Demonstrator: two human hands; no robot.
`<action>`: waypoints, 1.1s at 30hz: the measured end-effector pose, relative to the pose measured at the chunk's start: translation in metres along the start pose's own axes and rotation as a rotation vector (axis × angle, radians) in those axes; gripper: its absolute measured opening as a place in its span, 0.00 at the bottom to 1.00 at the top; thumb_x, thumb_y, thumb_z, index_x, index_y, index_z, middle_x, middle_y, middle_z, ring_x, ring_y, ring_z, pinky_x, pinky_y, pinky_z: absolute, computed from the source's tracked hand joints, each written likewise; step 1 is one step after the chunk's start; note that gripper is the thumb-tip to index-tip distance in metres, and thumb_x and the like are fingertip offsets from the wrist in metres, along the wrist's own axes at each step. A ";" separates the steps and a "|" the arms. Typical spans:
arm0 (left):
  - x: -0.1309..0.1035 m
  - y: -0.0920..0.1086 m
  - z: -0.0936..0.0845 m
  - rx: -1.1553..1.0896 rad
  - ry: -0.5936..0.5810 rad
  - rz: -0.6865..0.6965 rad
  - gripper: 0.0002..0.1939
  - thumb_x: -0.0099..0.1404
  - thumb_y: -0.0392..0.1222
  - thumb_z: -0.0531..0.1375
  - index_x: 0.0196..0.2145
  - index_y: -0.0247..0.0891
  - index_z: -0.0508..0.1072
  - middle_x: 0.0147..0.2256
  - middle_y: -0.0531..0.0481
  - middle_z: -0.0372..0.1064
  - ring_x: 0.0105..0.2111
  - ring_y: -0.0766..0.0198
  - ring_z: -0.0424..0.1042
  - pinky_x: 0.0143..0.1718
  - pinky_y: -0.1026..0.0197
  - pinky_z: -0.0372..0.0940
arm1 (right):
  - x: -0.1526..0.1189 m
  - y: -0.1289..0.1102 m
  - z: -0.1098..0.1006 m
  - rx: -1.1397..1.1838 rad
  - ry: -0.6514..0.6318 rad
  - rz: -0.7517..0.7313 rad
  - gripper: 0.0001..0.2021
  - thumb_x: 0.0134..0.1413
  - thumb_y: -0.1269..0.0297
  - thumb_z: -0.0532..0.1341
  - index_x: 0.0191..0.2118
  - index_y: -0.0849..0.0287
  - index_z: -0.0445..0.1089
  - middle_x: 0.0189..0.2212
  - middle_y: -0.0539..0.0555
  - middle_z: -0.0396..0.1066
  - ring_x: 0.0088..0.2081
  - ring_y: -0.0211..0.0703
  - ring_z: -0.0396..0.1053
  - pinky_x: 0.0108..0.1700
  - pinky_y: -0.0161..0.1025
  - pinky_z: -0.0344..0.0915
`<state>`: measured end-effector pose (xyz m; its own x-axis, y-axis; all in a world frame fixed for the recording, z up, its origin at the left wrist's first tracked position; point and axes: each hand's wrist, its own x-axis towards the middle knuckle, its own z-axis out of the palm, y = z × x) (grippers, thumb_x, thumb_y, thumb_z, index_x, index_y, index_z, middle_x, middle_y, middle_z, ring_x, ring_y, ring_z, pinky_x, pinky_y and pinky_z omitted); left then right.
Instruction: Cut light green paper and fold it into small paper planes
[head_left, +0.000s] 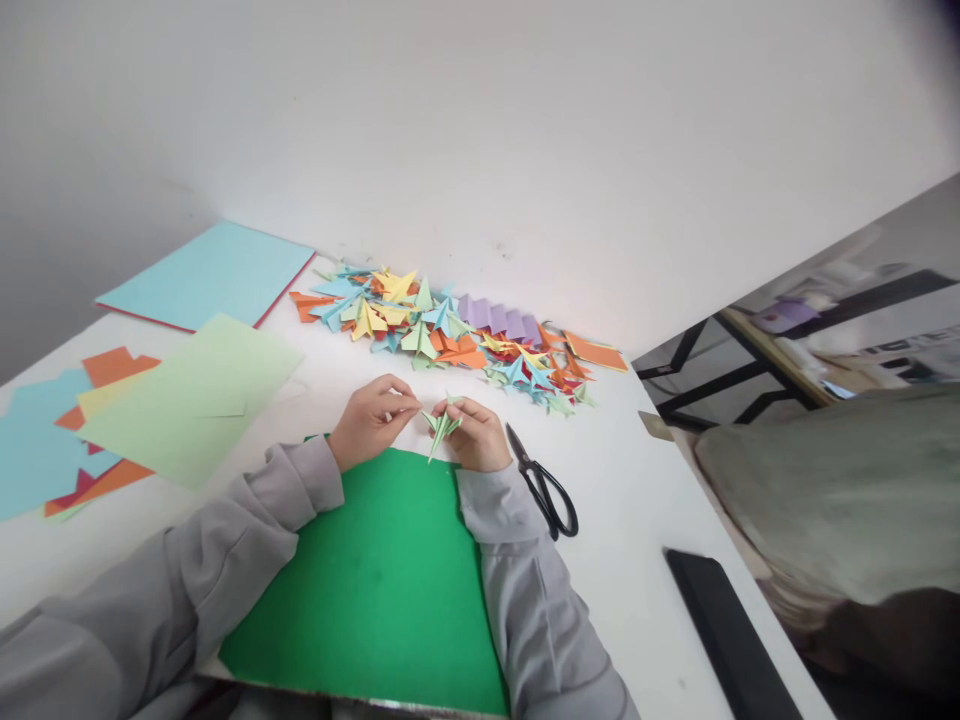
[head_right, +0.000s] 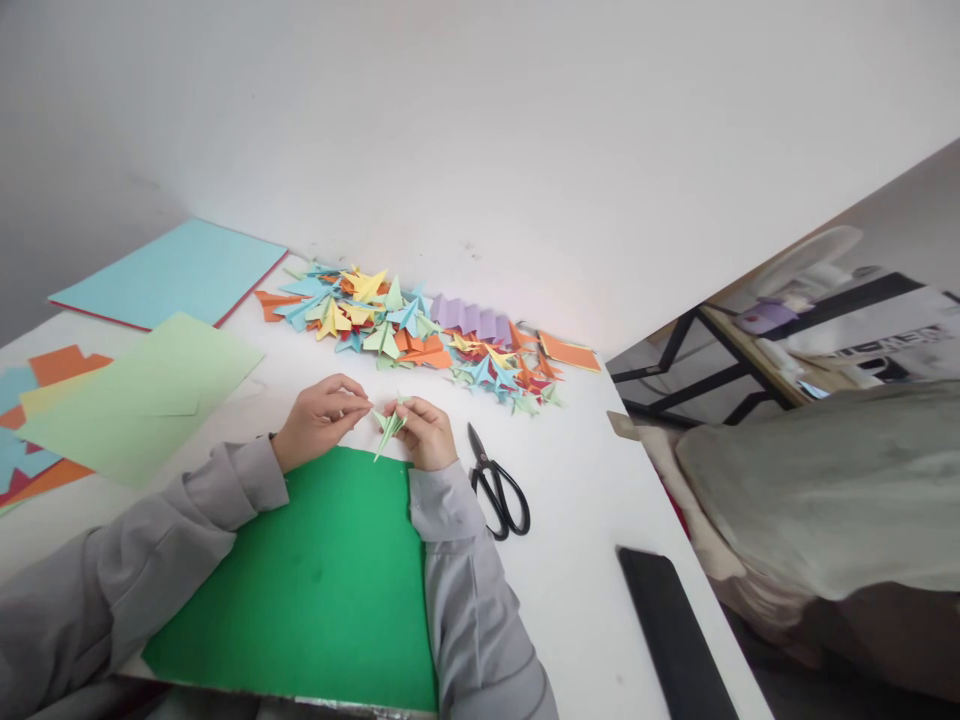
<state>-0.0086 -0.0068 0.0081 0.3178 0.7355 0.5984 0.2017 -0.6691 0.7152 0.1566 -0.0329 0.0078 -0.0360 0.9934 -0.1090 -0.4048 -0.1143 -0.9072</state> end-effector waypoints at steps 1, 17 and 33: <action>0.000 0.000 0.000 0.027 0.009 0.025 0.08 0.57 0.34 0.55 0.29 0.37 0.74 0.31 0.48 0.66 0.22 0.74 0.63 0.19 0.70 0.58 | 0.000 0.000 0.000 -0.002 0.000 0.004 0.10 0.32 0.60 0.68 0.20 0.60 0.71 0.22 0.49 0.69 0.23 0.34 0.64 0.28 0.36 0.67; -0.004 0.006 -0.003 0.062 0.094 -0.016 0.08 0.58 0.38 0.55 0.27 0.38 0.74 0.36 0.46 0.66 0.22 0.73 0.61 0.25 0.66 0.59 | -0.002 -0.001 0.003 0.012 -0.070 0.002 0.09 0.35 0.58 0.67 0.25 0.57 0.73 0.22 0.49 0.70 0.23 0.36 0.67 0.28 0.36 0.67; 0.008 0.012 0.001 -0.765 -0.081 -0.693 0.17 0.49 0.45 0.63 0.35 0.33 0.65 0.27 0.51 0.65 0.25 0.66 0.69 0.18 0.64 0.67 | 0.003 0.011 -0.002 -0.202 0.165 -0.317 0.10 0.43 0.58 0.63 0.34 0.55 0.73 0.31 0.51 0.69 0.30 0.37 0.65 0.29 0.35 0.66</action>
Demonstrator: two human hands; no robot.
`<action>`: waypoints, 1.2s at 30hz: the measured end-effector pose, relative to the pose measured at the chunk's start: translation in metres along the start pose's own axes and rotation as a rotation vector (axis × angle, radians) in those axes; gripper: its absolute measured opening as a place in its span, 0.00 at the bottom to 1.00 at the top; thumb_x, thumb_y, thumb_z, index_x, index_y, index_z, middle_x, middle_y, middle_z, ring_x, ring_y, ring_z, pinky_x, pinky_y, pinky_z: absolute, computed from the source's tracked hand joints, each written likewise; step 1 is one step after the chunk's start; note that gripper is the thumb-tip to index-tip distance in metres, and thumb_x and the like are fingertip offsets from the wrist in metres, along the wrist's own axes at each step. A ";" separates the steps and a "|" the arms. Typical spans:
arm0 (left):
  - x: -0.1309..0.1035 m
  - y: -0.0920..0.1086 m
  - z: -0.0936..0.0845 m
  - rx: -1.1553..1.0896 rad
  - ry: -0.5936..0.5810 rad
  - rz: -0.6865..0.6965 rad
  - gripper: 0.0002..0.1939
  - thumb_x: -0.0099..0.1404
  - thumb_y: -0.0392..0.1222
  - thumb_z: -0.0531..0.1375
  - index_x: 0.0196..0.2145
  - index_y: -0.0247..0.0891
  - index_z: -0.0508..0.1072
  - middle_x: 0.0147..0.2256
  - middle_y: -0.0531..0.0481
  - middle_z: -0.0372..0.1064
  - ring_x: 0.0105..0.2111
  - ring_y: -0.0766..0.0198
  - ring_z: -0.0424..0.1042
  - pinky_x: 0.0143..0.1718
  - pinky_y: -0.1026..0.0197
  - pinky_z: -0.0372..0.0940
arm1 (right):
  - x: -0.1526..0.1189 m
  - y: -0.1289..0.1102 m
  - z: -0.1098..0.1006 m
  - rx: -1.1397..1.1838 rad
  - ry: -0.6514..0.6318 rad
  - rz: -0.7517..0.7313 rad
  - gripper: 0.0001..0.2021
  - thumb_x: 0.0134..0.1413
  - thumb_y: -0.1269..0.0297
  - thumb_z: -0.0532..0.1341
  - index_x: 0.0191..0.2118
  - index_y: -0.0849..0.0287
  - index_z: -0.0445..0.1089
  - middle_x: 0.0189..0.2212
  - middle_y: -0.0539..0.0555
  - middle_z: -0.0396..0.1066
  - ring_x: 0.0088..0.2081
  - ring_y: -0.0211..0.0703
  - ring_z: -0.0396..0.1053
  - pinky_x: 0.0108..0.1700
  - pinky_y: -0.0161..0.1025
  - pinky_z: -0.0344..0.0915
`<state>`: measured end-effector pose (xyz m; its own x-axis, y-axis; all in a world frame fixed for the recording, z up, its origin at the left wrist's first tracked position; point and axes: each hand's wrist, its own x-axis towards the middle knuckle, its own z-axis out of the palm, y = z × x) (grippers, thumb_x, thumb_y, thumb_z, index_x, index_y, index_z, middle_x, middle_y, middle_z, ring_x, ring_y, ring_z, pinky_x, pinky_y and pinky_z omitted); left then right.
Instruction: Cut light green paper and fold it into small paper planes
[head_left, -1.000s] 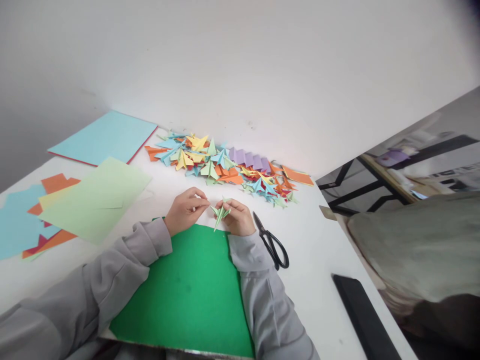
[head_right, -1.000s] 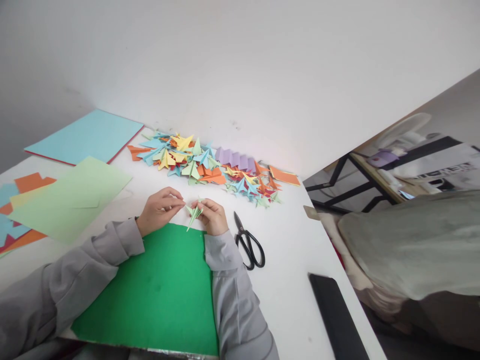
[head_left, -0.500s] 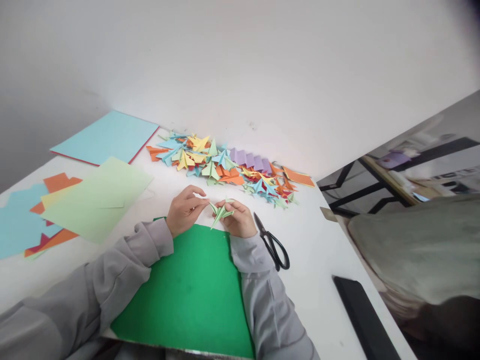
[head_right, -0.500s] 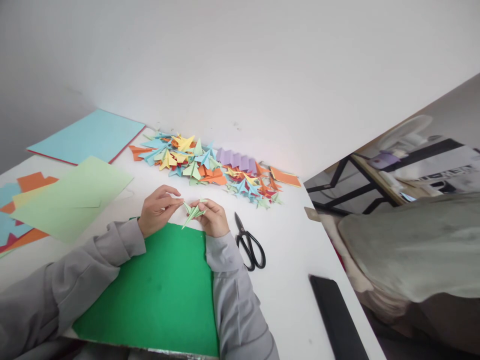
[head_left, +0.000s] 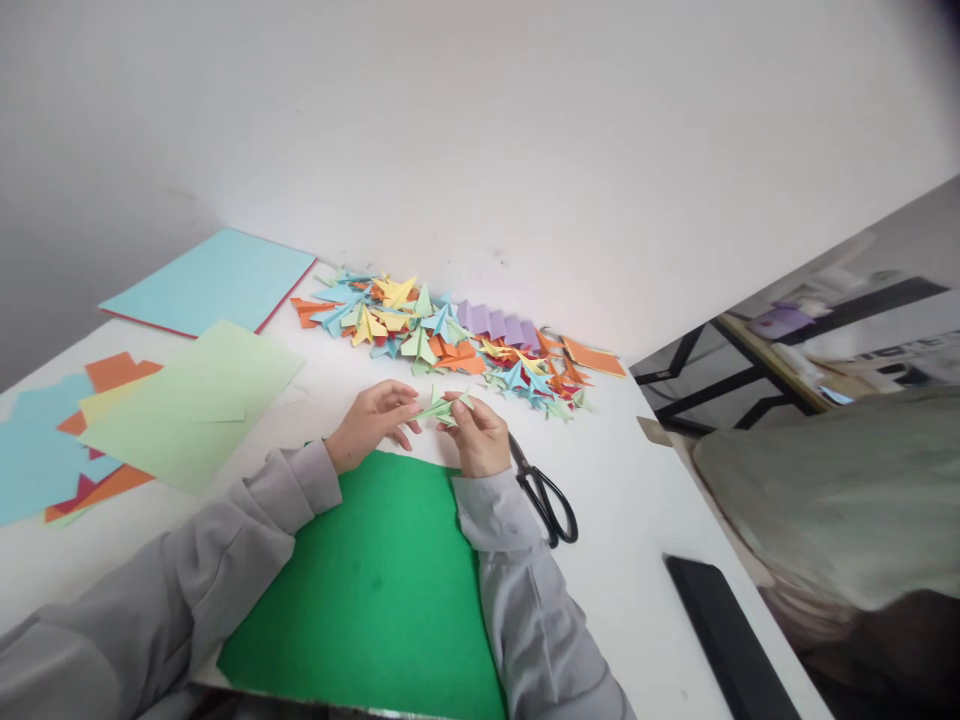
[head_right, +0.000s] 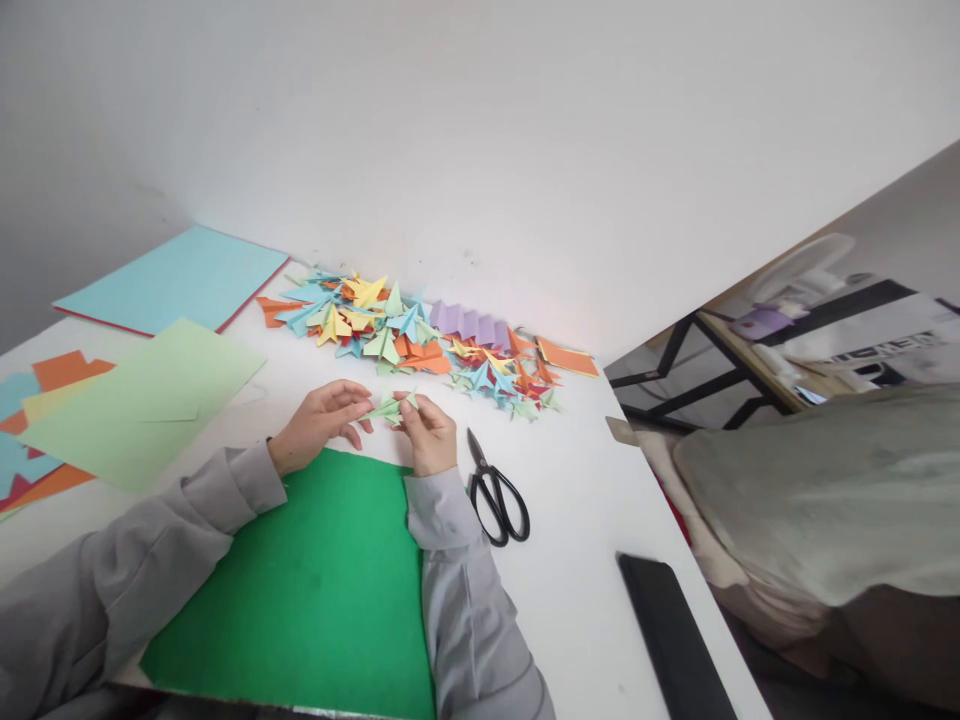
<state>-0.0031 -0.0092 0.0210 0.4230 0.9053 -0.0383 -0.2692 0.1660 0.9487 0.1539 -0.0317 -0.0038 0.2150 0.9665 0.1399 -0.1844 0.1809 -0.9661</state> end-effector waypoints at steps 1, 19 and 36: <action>0.000 0.000 0.000 -0.016 -0.026 -0.013 0.18 0.49 0.45 0.64 0.34 0.33 0.65 0.26 0.51 0.65 0.24 0.66 0.69 0.18 0.64 0.67 | 0.000 0.000 0.000 -0.015 -0.004 0.003 0.11 0.43 0.57 0.62 0.34 0.56 0.73 0.31 0.51 0.69 0.30 0.37 0.65 0.29 0.36 0.66; 0.003 -0.008 -0.003 0.089 -0.059 0.038 0.16 0.51 0.46 0.62 0.34 0.31 0.72 0.24 0.49 0.68 0.24 0.67 0.68 0.20 0.65 0.67 | -0.007 -0.015 0.010 -0.316 0.000 -0.165 0.07 0.41 0.62 0.64 0.26 0.57 0.68 0.17 0.46 0.67 0.20 0.35 0.61 0.25 0.35 0.56; 0.003 -0.008 -0.004 0.073 0.032 -0.003 0.13 0.42 0.38 0.67 0.28 0.30 0.74 0.23 0.51 0.70 0.18 0.71 0.66 0.20 0.66 0.65 | -0.010 -0.007 0.009 -0.398 -0.104 -0.198 0.04 0.42 0.64 0.64 0.28 0.56 0.72 0.24 0.49 0.69 0.22 0.35 0.60 0.27 0.35 0.57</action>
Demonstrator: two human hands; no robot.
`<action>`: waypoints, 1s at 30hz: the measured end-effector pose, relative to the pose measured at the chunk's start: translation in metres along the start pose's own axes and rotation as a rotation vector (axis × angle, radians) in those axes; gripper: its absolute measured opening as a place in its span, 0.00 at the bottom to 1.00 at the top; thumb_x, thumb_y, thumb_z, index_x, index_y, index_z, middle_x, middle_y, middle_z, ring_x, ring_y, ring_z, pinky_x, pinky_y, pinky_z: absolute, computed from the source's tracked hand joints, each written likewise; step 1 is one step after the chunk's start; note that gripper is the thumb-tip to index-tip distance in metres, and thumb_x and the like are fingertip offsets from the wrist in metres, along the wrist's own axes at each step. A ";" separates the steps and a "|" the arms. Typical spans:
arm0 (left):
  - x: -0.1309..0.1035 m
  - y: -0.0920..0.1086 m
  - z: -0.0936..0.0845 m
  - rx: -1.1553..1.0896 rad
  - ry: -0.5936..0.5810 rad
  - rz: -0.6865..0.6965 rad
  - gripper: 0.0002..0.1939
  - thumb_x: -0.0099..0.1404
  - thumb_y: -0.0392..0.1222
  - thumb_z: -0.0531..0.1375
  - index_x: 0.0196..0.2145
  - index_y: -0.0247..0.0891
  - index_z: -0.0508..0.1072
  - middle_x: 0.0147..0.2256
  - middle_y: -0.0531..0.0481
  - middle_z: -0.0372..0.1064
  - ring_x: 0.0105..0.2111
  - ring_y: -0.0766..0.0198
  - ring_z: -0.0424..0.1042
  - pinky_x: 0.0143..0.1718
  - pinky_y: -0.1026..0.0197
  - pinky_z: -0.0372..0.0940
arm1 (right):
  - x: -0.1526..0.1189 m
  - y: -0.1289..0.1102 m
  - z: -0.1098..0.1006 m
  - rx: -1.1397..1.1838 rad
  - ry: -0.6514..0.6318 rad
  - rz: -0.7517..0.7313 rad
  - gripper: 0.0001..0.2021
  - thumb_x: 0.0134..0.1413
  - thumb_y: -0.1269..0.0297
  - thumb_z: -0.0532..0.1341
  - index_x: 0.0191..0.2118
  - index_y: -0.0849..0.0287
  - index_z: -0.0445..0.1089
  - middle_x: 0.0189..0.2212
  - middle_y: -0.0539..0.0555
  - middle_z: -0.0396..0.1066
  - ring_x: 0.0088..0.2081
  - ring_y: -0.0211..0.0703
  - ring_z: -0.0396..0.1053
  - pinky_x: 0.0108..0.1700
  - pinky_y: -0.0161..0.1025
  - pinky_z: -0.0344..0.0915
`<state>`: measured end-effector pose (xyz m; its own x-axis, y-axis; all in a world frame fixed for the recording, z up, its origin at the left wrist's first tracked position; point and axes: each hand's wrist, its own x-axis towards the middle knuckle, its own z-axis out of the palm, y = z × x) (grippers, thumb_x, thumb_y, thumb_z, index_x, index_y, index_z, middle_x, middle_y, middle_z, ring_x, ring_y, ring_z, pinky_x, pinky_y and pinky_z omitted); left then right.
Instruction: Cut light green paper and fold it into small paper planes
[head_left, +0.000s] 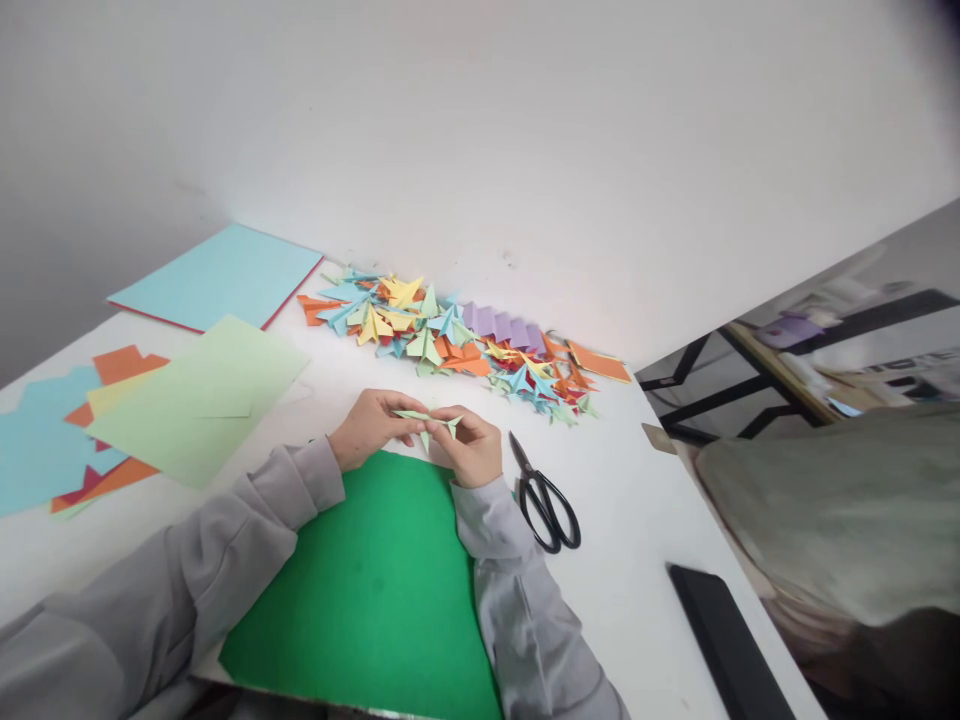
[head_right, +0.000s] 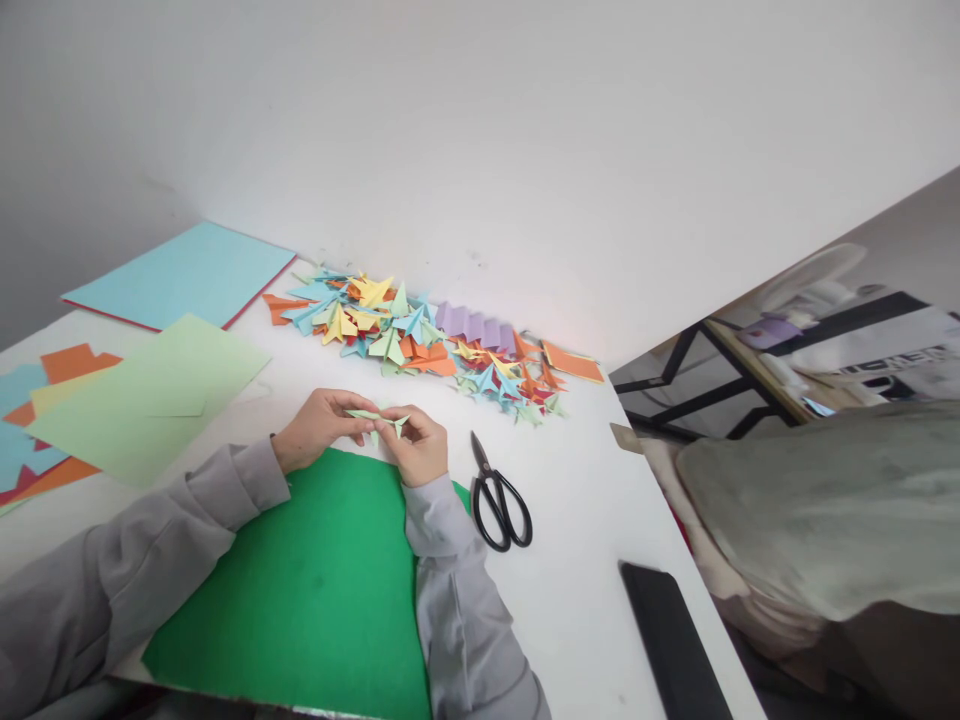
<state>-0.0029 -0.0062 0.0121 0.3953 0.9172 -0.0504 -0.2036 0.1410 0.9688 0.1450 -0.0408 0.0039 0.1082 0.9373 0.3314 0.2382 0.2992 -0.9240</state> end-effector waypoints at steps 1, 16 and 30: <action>0.000 0.000 0.000 0.008 0.002 0.005 0.13 0.42 0.37 0.67 0.28 0.30 0.74 0.23 0.51 0.70 0.18 0.71 0.66 0.20 0.66 0.65 | 0.000 -0.001 0.000 0.000 -0.002 -0.008 0.03 0.42 0.64 0.64 0.27 0.56 0.72 0.24 0.49 0.69 0.23 0.35 0.61 0.27 0.35 0.58; 0.001 0.002 0.002 -0.023 0.001 0.012 0.13 0.41 0.37 0.67 0.27 0.30 0.75 0.20 0.51 0.70 0.18 0.70 0.67 0.22 0.66 0.67 | 0.002 -0.005 -0.001 0.052 0.003 0.024 0.05 0.39 0.63 0.66 0.26 0.58 0.73 0.23 0.50 0.71 0.26 0.38 0.65 0.29 0.36 0.61; -0.001 0.003 0.002 -0.145 -0.065 0.011 0.21 0.46 0.39 0.65 0.39 0.31 0.68 0.23 0.50 0.70 0.25 0.65 0.70 0.23 0.63 0.68 | 0.006 0.010 0.000 0.407 0.137 0.328 0.08 0.31 0.63 0.68 0.23 0.60 0.71 0.14 0.45 0.66 0.18 0.32 0.61 0.23 0.33 0.59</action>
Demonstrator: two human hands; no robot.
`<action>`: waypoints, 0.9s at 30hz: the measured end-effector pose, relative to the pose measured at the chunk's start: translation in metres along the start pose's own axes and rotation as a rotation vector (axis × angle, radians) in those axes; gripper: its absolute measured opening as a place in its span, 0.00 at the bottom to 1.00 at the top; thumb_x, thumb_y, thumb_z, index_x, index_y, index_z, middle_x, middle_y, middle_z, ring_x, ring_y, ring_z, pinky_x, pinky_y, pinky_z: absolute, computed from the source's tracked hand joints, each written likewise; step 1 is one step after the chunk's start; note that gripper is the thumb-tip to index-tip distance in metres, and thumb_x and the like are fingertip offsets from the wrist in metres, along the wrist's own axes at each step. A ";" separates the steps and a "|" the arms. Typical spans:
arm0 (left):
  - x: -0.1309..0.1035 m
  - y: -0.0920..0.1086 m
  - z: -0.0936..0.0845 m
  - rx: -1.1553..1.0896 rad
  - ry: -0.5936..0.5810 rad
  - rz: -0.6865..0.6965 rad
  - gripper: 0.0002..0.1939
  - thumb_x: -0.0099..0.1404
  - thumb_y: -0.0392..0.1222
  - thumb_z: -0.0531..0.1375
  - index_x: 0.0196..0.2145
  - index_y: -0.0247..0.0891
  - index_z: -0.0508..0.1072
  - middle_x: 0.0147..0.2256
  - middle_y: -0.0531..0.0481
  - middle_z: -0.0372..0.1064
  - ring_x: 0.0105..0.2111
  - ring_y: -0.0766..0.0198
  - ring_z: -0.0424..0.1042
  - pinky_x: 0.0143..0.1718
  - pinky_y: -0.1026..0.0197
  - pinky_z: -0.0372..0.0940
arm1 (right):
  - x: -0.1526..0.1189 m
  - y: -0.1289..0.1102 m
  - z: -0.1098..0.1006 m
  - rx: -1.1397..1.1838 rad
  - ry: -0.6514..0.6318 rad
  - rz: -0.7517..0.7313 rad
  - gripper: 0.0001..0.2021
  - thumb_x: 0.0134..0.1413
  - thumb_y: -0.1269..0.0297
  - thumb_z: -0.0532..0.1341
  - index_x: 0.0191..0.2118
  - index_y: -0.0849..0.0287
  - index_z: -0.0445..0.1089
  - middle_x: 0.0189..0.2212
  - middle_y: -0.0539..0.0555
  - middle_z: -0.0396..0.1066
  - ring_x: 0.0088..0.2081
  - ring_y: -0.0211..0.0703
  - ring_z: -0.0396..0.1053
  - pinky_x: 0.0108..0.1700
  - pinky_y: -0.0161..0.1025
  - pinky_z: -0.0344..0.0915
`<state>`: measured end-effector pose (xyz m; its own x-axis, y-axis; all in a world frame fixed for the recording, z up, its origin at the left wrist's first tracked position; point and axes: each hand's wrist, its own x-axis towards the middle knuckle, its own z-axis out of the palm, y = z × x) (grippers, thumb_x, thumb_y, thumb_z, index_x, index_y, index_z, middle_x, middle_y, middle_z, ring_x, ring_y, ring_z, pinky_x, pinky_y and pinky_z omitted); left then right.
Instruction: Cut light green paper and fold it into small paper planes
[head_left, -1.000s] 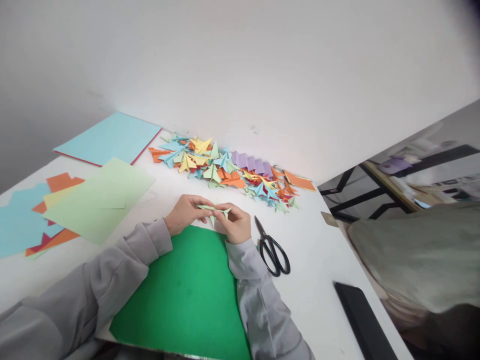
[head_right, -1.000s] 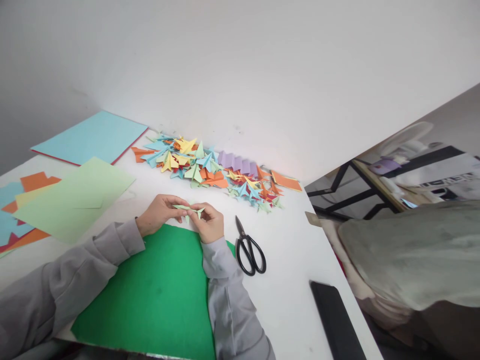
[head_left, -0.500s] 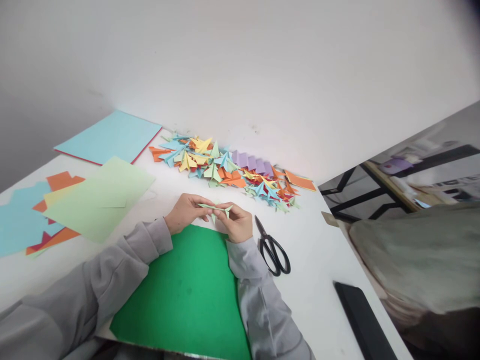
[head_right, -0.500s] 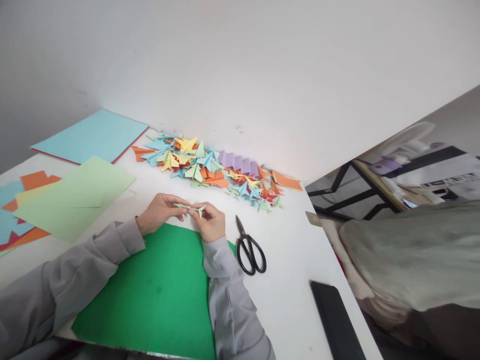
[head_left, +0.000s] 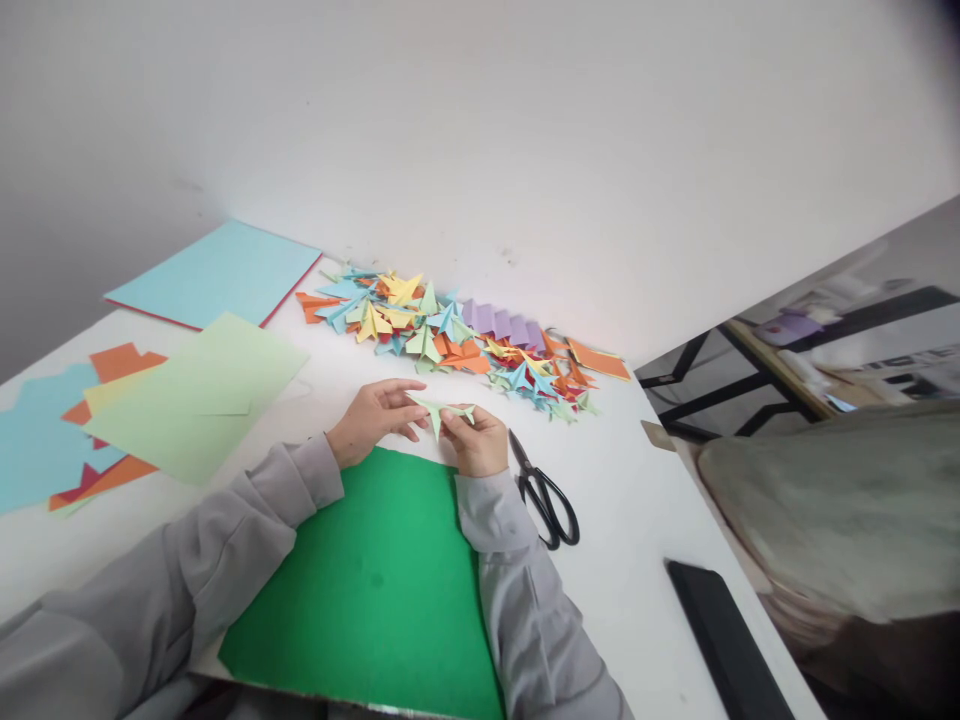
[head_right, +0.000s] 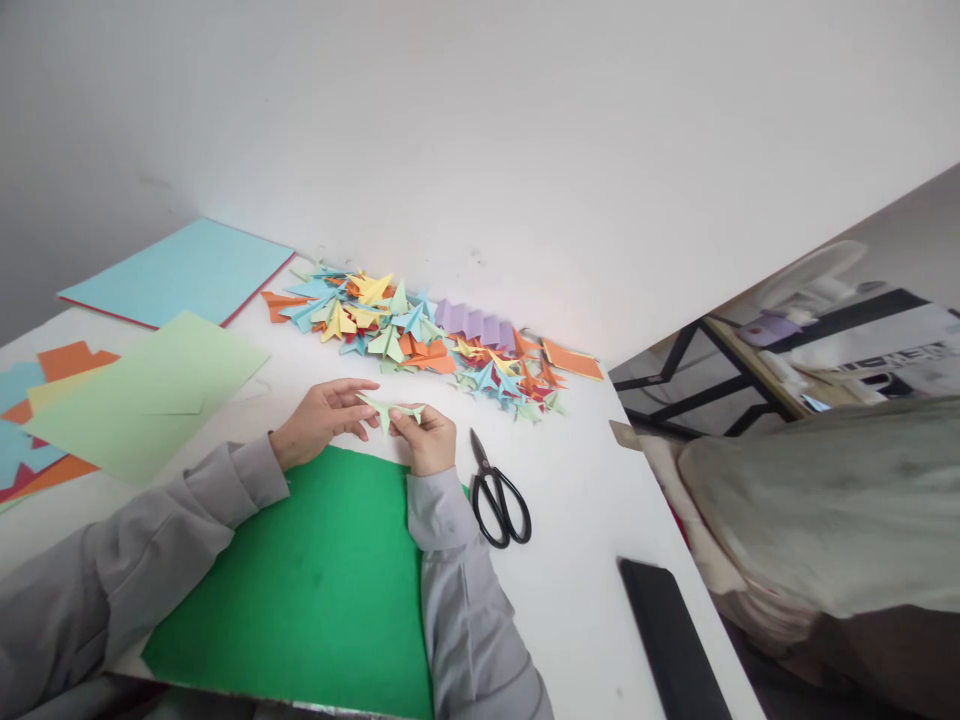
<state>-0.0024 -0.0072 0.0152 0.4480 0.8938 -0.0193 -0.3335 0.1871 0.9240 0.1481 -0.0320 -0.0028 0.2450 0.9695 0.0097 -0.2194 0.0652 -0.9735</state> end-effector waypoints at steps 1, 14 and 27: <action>0.000 -0.001 0.000 -0.014 0.010 0.009 0.20 0.46 0.38 0.65 0.38 0.32 0.67 0.24 0.51 0.70 0.25 0.65 0.70 0.23 0.63 0.68 | 0.001 0.001 0.000 0.032 0.014 0.015 0.09 0.31 0.63 0.68 0.23 0.60 0.71 0.14 0.45 0.66 0.18 0.33 0.61 0.23 0.33 0.59; -0.001 -0.002 0.004 0.145 0.029 0.103 0.13 0.48 0.37 0.64 0.25 0.34 0.60 0.21 0.55 0.63 0.20 0.70 0.67 0.19 0.64 0.67 | -0.001 -0.001 0.002 -0.127 0.108 -0.185 0.07 0.34 0.65 0.67 0.23 0.60 0.71 0.15 0.46 0.68 0.17 0.33 0.61 0.22 0.34 0.59; 0.001 0.000 0.000 0.167 0.035 0.106 0.11 0.46 0.41 0.65 0.26 0.31 0.71 0.24 0.50 0.68 0.20 0.69 0.68 0.22 0.64 0.68 | -0.007 -0.010 0.005 -0.302 -0.053 -0.273 0.04 0.34 0.64 0.67 0.22 0.56 0.74 0.21 0.50 0.72 0.24 0.38 0.66 0.28 0.36 0.61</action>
<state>-0.0015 -0.0063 0.0153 0.3875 0.9192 0.0708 -0.2338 0.0237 0.9720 0.1439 -0.0383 0.0085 0.2050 0.9376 0.2807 0.1363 0.2567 -0.9568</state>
